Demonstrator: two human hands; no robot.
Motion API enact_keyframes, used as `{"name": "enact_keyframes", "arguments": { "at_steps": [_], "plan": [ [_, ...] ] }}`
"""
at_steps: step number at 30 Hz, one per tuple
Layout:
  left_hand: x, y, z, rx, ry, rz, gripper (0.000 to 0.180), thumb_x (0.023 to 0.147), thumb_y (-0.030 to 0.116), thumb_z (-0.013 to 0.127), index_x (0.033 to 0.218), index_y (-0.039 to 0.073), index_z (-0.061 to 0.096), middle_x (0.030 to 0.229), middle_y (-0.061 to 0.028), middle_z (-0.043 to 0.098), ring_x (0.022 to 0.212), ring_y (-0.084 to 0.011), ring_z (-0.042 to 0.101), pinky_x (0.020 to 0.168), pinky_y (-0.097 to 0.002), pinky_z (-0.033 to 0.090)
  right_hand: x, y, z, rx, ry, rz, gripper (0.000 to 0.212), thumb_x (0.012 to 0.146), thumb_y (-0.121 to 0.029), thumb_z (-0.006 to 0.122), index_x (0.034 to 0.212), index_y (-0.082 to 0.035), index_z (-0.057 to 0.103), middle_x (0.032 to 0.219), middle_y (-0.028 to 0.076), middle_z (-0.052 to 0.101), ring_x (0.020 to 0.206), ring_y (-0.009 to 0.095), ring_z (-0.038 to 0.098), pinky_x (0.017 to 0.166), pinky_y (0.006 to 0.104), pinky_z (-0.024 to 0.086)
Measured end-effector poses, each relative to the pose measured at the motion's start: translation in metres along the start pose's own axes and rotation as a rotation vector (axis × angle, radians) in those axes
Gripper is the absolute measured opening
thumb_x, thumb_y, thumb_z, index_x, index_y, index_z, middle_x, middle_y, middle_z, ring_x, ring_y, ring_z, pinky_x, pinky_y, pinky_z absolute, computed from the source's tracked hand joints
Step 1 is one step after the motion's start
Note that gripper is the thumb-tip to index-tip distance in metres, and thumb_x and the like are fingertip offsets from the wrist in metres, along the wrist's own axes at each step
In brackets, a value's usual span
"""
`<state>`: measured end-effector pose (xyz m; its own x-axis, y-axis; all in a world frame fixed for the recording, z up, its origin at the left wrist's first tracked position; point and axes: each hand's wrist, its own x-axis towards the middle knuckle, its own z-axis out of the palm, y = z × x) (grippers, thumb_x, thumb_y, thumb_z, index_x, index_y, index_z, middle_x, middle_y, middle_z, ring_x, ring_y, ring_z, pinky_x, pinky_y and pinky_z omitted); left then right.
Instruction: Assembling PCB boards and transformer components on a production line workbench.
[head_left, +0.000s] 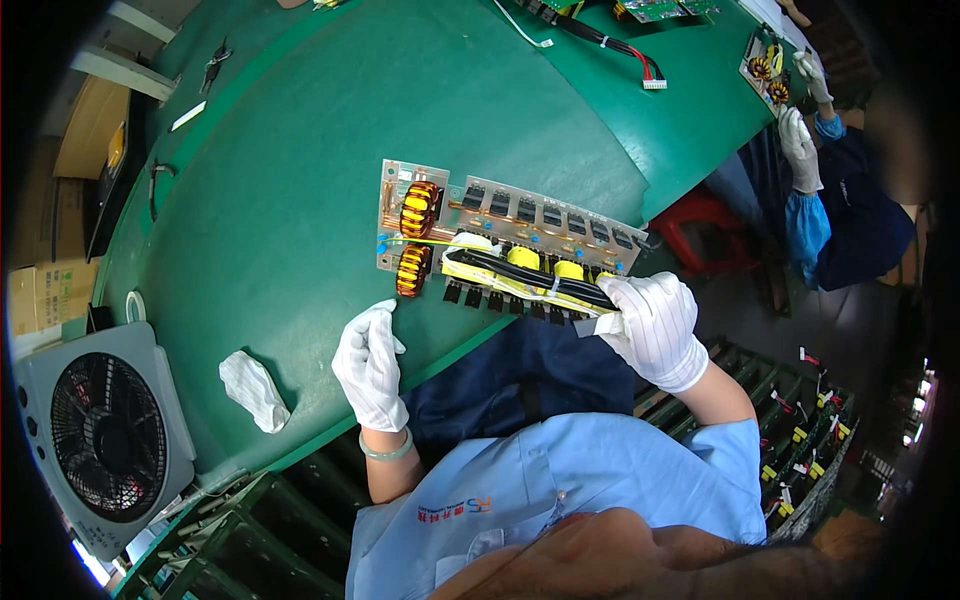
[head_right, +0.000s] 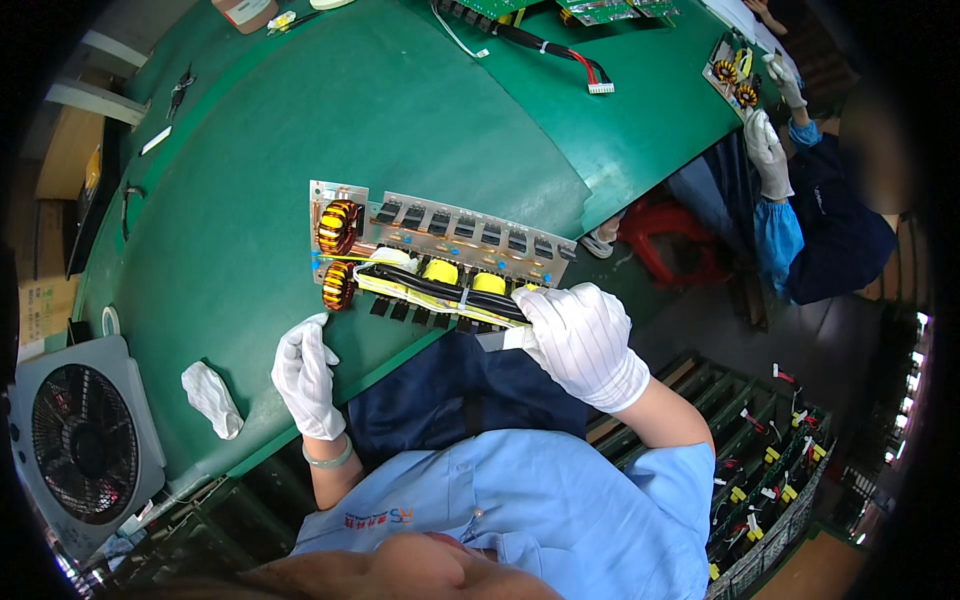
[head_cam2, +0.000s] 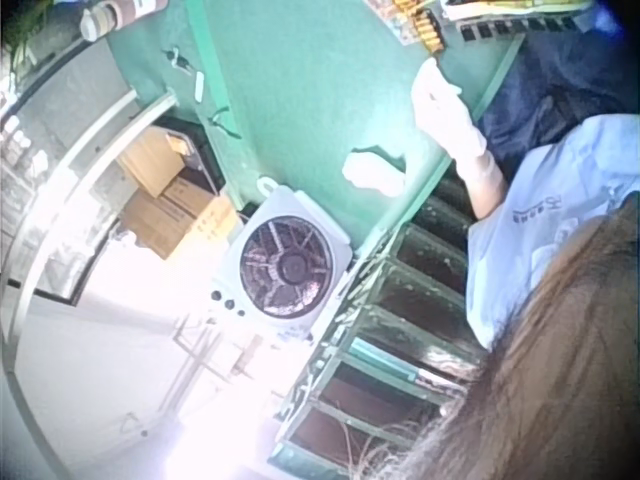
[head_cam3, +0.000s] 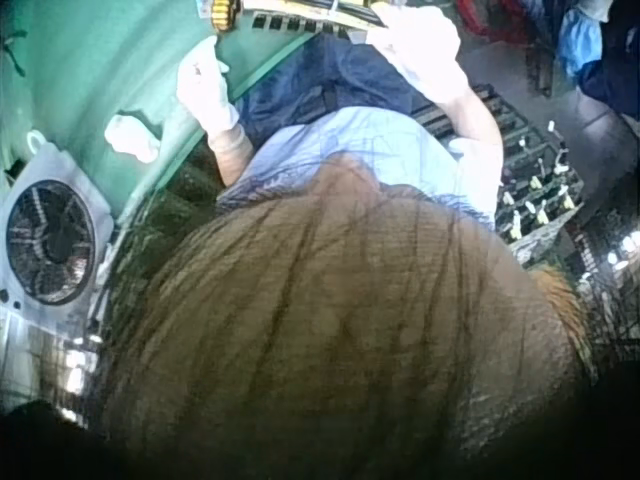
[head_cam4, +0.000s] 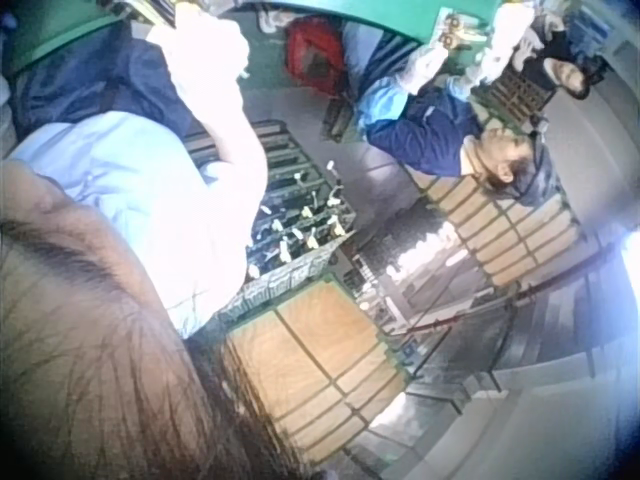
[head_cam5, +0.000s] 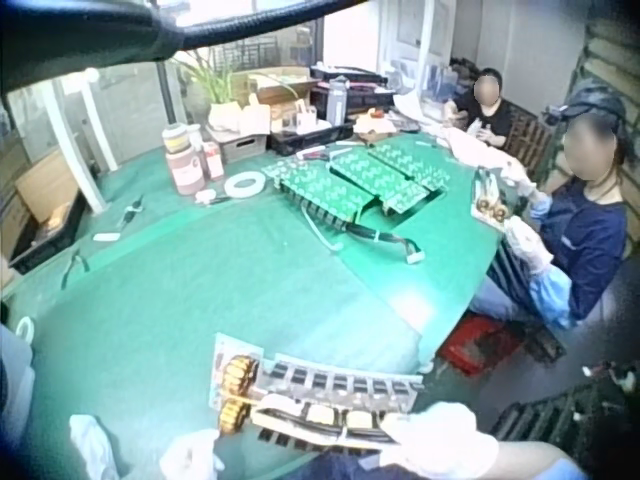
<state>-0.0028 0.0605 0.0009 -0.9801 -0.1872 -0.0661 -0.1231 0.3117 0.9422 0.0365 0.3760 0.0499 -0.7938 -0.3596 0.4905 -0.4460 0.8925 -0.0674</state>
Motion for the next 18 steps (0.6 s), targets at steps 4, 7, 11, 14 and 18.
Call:
{"name": "enact_keyframes", "arguments": {
  "at_steps": [4, 7, 11, 14, 18],
  "plan": [
    [0.001, -0.004, 0.0, -0.013, 0.04, 0.077, 0.019, 0.1, 0.016, 0.06, 0.104, 0.001, 0.07, 0.061, 0.0041, 0.055, 0.05, -0.0004, 0.04, 0.048, -0.0183, 0.029, 0.003, 0.0, -0.001, 0.004, 0.006, 0.015, 0.047, 0.072, -0.03, 0.077, 0.109, -0.005, 0.066, 0.094, 0.005, 0.069, 0.076, 0.022, 0.06, 0.064, 0.0345, 0.043],
    [0.004, 0.004, 0.002, -0.02, 0.009, 0.057, 0.02, 0.1, 0.017, 0.06, 0.104, 0.001, 0.07, 0.061, 0.0045, 0.054, 0.05, -0.0005, 0.039, 0.047, -0.0183, 0.029, 0.006, 0.006, 0.002, 0.035, -0.005, 0.045, 0.05, 0.066, -0.027, 0.08, 0.108, -0.004, 0.065, 0.091, 0.006, 0.067, 0.074, 0.024, 0.059, 0.063, 0.0354, 0.044],
    [0.003, 0.005, 0.0, -0.027, -0.011, -0.018, 0.018, 0.099, 0.012, 0.06, 0.103, -0.003, 0.07, 0.072, 0.0006, 0.062, 0.057, -0.0023, 0.049, 0.054, -0.0183, 0.037, 0.015, 0.022, 0.017, 0.156, -0.01, 0.196, 0.041, 0.062, -0.013, 0.08, 0.097, 0.0, 0.063, 0.086, 0.014, 0.064, 0.075, 0.035, 0.06, 0.067, 0.0399, 0.051],
    [0.002, -0.002, -0.003, -0.034, 0.005, -0.042, 0.018, 0.1, 0.012, 0.06, 0.102, -0.003, 0.069, 0.074, -0.0006, 0.064, 0.057, -0.0023, 0.049, 0.053, -0.0183, 0.037, 0.016, 0.024, 0.02, 0.147, -0.007, 0.23, 0.041, 0.065, -0.017, 0.081, 0.097, 0.0, 0.063, 0.087, 0.016, 0.064, 0.076, 0.035, 0.06, 0.067, 0.0401, 0.052],
    [0.003, -0.003, -0.002, -0.006, -0.002, -0.005, 0.019, 0.1, 0.014, 0.06, 0.101, -0.003, 0.07, 0.074, -0.0002, 0.063, 0.057, -0.0025, 0.048, 0.053, -0.0186, 0.037, 0.012, 0.043, 0.018, 0.158, 0.081, 0.225, 0.041, 0.064, -0.02, 0.082, 0.096, -0.001, 0.064, 0.085, 0.014, 0.063, 0.075, 0.033, 0.059, 0.066, 0.0393, 0.051]
  ]
}}
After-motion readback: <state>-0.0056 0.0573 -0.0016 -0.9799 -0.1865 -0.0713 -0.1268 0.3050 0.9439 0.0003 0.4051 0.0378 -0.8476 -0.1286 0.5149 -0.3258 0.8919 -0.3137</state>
